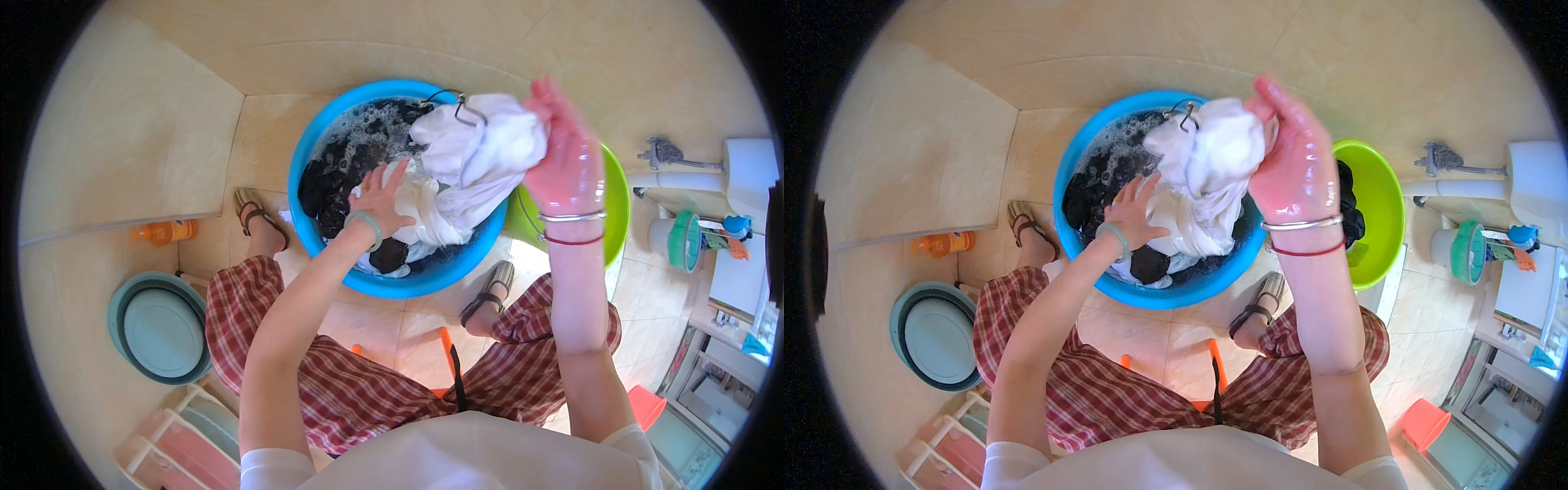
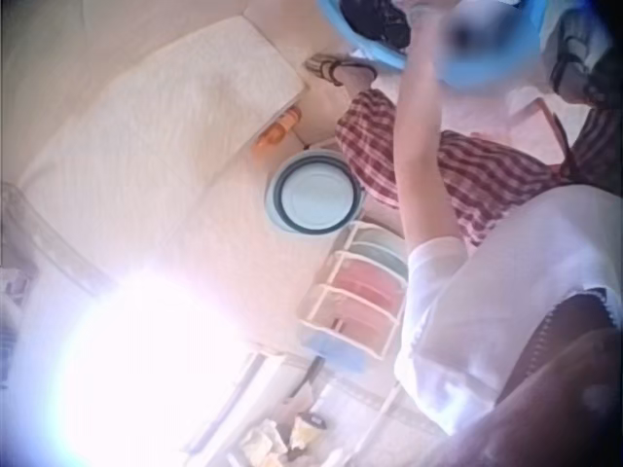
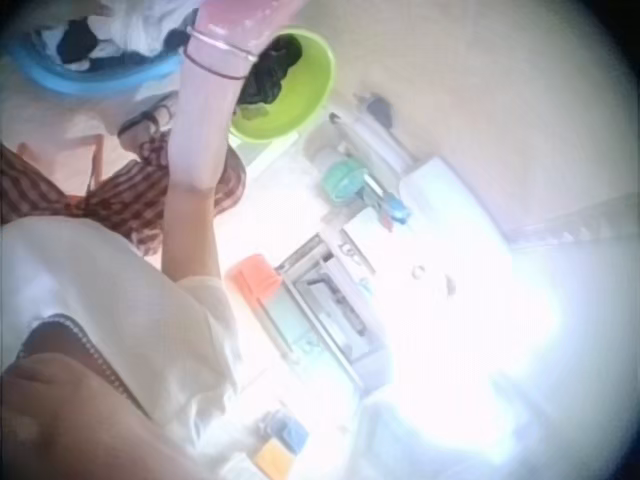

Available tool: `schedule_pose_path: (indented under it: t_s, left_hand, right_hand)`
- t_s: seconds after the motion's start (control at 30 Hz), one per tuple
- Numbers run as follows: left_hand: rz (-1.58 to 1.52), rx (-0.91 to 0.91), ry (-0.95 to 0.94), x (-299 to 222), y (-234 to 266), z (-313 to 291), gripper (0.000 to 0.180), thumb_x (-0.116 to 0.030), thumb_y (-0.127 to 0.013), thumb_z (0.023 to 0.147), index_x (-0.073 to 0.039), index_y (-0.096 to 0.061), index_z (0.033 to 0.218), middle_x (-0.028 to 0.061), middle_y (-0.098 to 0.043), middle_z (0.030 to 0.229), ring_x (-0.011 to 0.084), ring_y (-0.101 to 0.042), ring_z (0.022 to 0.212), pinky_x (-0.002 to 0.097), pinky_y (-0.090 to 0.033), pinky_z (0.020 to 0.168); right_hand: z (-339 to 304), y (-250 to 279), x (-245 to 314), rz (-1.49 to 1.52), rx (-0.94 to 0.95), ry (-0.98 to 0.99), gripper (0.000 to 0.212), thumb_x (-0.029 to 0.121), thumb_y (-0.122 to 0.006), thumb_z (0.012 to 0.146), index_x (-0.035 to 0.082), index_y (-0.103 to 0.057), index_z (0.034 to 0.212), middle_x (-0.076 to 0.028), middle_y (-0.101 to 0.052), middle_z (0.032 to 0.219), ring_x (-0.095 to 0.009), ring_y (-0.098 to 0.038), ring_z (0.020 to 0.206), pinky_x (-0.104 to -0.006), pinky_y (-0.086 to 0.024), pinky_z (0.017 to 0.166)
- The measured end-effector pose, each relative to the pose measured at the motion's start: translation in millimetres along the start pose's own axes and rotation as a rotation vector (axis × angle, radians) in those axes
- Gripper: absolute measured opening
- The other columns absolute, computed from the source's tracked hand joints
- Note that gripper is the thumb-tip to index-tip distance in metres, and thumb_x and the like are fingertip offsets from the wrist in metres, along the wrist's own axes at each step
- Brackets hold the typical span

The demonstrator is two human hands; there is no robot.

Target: The person hand-washes a load of mixed-color clothes in a blue basin filled with soapy water. They repeatedly submerge, scrub, and wring out individual garments, then transfer the cleaned items into a green bucket placed beside them.

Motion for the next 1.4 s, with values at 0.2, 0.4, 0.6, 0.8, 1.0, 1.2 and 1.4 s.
schedule_pose_path:
  t_s: [0.2,0.4,0.6,0.8,1.0,1.2,1.4]
  left_hand:
    - [-0.288,-0.079,-0.287,-56.7,-16.1,16.8,0.092,-0.054,-0.074,0.066,-0.024,-0.036,0.144,0.0233,-0.027,0.148,0.0391,-0.025,0.138,0.0508,-0.029,0.107]
    - [-1.574,-0.225,0.027,12.8,-47.8,28.8,0.037,-0.019,-0.056,0.089,0.000,-0.055,0.120,0.0064,-0.062,0.113,0.0139,-0.057,0.103,0.0270,-0.044,0.090]
    - [-1.878,-0.526,0.209,82.3,-13.5,18.6,0.026,-0.014,-0.060,0.085,-0.007,-0.049,0.107,0.0077,-0.058,0.103,0.0191,-0.059,0.094,0.0328,-0.049,0.082]
    - [-1.196,-0.903,0.079,113.9,17.0,15.5,0.082,-0.013,-0.076,0.074,-0.005,-0.028,0.141,0.0193,-0.043,0.130,0.0322,-0.046,0.117,0.0400,-0.036,0.104]
    - [-0.644,-0.435,0.178,64.3,-50.1,62.9,0.086,-0.006,-0.070,0.074,-0.011,-0.024,0.146,0.0300,-0.035,0.136,0.0437,-0.039,0.125,0.0408,-0.030,0.108]
    - [-0.620,-0.344,0.247,94.1,-83.6,90.0,0.072,-0.004,-0.059,0.079,-0.013,-0.030,0.145,0.0254,-0.040,0.137,0.0403,-0.040,0.127,0.0382,-0.030,0.109]
    - [-0.733,-0.378,0.170,115.3,-103.7,110.3,0.064,-0.008,-0.056,0.083,-0.011,-0.034,0.143,0.0160,-0.039,0.143,0.0327,-0.036,0.132,0.0348,-0.025,0.112]
  right_hand:
    - [-7.3,-86.3,34.1,0.170,0.392,-0.016,0.023,0.016,-0.048,0.095,-0.001,-0.056,0.110,-0.009,-0.059,0.099,-0.021,-0.055,0.101,-0.0320,-0.041,0.096]
    - [33.2,-18.5,-2.6,-0.062,0.119,0.085,0.025,0.007,-0.057,0.086,-0.001,-0.056,0.110,-0.007,-0.060,0.096,-0.018,-0.056,0.095,-0.0304,-0.043,0.090]
    - [47.6,141.2,-70.8,-0.695,-0.073,0.094,0.038,0.003,-0.066,0.075,0.002,-0.060,0.112,-0.006,-0.061,0.098,-0.018,-0.057,0.095,-0.0292,-0.044,0.089]
    - [26.2,150.7,-150.9,-2.008,0.023,0.226,0.068,0.045,-0.072,0.074,0.025,-0.047,0.134,-0.015,-0.037,0.140,-0.041,-0.040,0.121,-0.0513,-0.038,0.098]
    - [37.5,184.9,-207.6,-2.205,0.119,0.245,0.054,0.026,-0.060,0.085,0.032,-0.043,0.136,-0.010,-0.039,0.137,-0.038,-0.042,0.118,-0.0537,-0.042,0.092]
    - [63.4,231.1,-256.7,-2.186,0.207,-0.104,0.047,0.012,-0.054,0.083,0.020,-0.046,0.129,-0.019,-0.048,0.124,-0.038,-0.057,0.096,-0.0473,-0.052,0.079]
    - [70.7,287.3,-259.6,-2.023,-0.058,-0.106,0.042,0.021,-0.053,0.085,0.012,-0.050,0.126,-0.021,-0.058,0.117,-0.034,-0.057,0.107,-0.0438,-0.043,0.093]
Point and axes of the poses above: each hand's wrist, its own z-axis towards the middle knuckle, its own y-axis out of the back of the hand, x = y × z, the point moved 10 cm from there along z, towards the middle knuckle
